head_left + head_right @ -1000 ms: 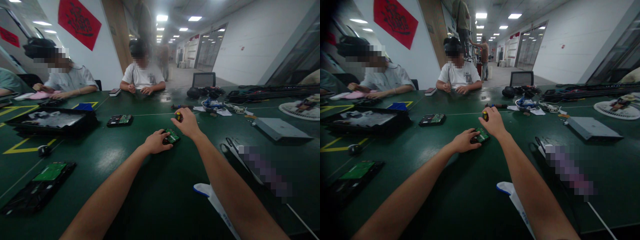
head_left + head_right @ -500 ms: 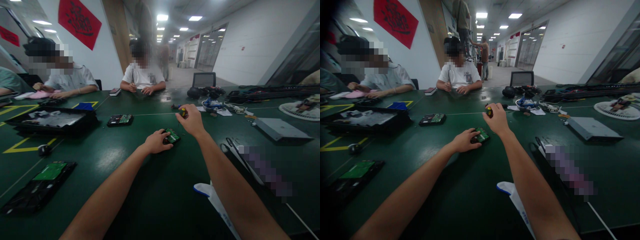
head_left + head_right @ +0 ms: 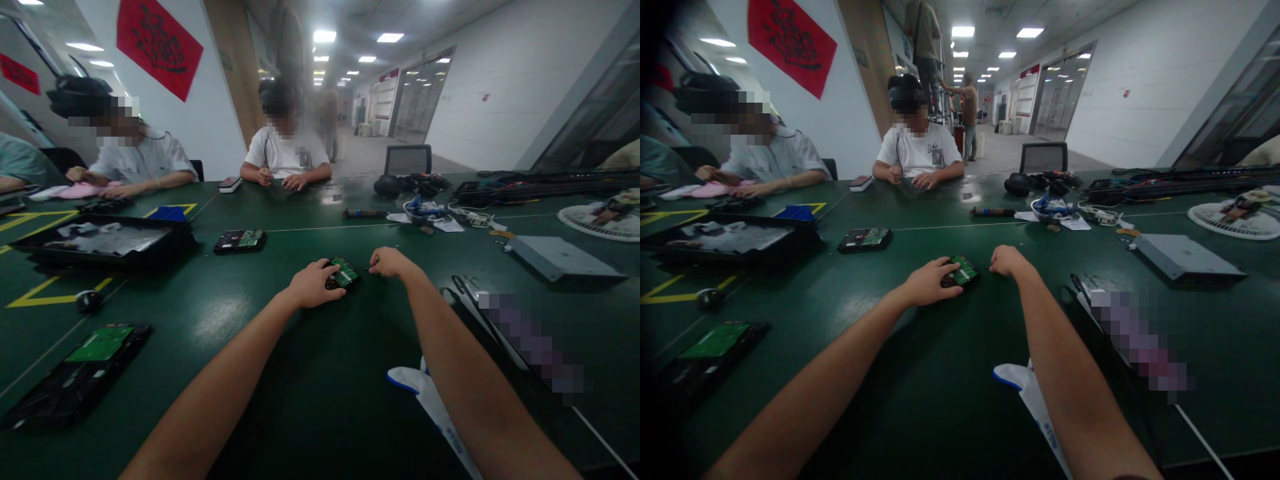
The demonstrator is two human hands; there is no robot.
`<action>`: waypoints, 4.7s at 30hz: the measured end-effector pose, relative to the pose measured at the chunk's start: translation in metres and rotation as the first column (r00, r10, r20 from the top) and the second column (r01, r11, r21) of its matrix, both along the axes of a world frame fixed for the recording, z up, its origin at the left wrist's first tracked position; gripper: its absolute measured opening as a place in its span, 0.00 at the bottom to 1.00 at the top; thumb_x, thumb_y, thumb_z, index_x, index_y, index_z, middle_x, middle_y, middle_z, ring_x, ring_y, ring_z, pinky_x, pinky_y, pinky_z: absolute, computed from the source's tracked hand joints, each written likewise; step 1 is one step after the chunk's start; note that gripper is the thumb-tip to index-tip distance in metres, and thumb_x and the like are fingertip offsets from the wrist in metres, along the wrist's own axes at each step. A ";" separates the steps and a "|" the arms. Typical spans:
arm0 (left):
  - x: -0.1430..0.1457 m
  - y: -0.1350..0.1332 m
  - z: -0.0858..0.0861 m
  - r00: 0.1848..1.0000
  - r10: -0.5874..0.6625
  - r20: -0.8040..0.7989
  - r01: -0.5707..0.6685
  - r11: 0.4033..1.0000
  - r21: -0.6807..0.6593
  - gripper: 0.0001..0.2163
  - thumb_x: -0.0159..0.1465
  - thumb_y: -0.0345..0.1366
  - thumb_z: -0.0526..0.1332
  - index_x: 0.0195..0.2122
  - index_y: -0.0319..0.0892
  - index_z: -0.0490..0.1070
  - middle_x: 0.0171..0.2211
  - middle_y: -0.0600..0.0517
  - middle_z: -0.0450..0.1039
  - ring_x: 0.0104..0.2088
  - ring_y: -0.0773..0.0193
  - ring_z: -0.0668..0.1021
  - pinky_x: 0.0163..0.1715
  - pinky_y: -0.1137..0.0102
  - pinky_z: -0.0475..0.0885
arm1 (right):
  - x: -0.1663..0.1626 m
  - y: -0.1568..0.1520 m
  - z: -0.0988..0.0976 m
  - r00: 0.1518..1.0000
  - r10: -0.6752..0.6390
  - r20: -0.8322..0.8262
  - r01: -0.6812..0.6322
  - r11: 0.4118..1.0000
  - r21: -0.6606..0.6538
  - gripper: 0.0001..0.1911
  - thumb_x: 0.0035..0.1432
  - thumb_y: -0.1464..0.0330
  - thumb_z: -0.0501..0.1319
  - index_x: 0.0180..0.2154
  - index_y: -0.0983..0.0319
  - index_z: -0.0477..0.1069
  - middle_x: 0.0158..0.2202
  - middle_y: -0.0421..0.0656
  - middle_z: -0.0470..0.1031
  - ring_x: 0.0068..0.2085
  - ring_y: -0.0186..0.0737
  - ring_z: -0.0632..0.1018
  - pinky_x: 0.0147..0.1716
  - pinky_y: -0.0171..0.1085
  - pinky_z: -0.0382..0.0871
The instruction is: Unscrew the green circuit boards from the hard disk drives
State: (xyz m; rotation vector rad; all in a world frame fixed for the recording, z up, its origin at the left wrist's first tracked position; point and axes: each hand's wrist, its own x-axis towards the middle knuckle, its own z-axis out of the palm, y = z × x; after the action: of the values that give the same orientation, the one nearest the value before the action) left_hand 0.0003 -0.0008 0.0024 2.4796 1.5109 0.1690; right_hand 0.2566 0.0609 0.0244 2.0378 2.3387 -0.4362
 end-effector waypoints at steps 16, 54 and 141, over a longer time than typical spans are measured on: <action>0.000 0.002 -0.001 1.000 0.004 0.006 -0.003 1.000 -0.013 0.41 0.62 0.66 0.57 0.71 0.50 0.60 0.74 0.44 0.53 0.69 0.42 0.65 0.64 0.53 0.65 | -0.006 0.008 -0.008 0.999 0.020 0.040 -0.019 1.000 -0.012 0.07 0.57 0.70 0.66 0.38 0.61 0.83 0.42 0.48 0.84 0.45 0.46 0.83 0.41 0.35 0.73; 0.001 0.001 0.001 1.000 0.002 0.004 -0.002 1.000 -0.019 0.40 0.62 0.65 0.59 0.70 0.50 0.61 0.74 0.44 0.53 0.69 0.41 0.65 0.65 0.54 0.65 | -0.037 -0.023 0.024 0.923 0.382 -0.040 -0.383 0.924 -0.008 0.07 0.62 0.69 0.63 0.40 0.61 0.79 0.36 0.43 0.84 0.30 0.35 0.81 0.35 0.30 0.68; 0.001 0.001 -0.001 1.000 0.001 -0.001 -0.001 1.000 0.004 0.40 0.62 0.65 0.58 0.71 0.49 0.60 0.73 0.43 0.54 0.69 0.41 0.65 0.64 0.53 0.65 | -0.033 -0.038 0.061 0.889 0.382 -0.251 -0.179 0.796 0.578 0.09 0.56 0.70 0.64 0.41 0.60 0.72 0.34 0.44 0.78 0.36 0.43 0.76 0.39 0.40 0.64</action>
State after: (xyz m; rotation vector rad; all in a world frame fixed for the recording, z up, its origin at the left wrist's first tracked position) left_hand 0.0011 0.0000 0.0016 2.4822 1.5133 0.1710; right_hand 0.2232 0.0231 0.0854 1.8316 3.2530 -0.1414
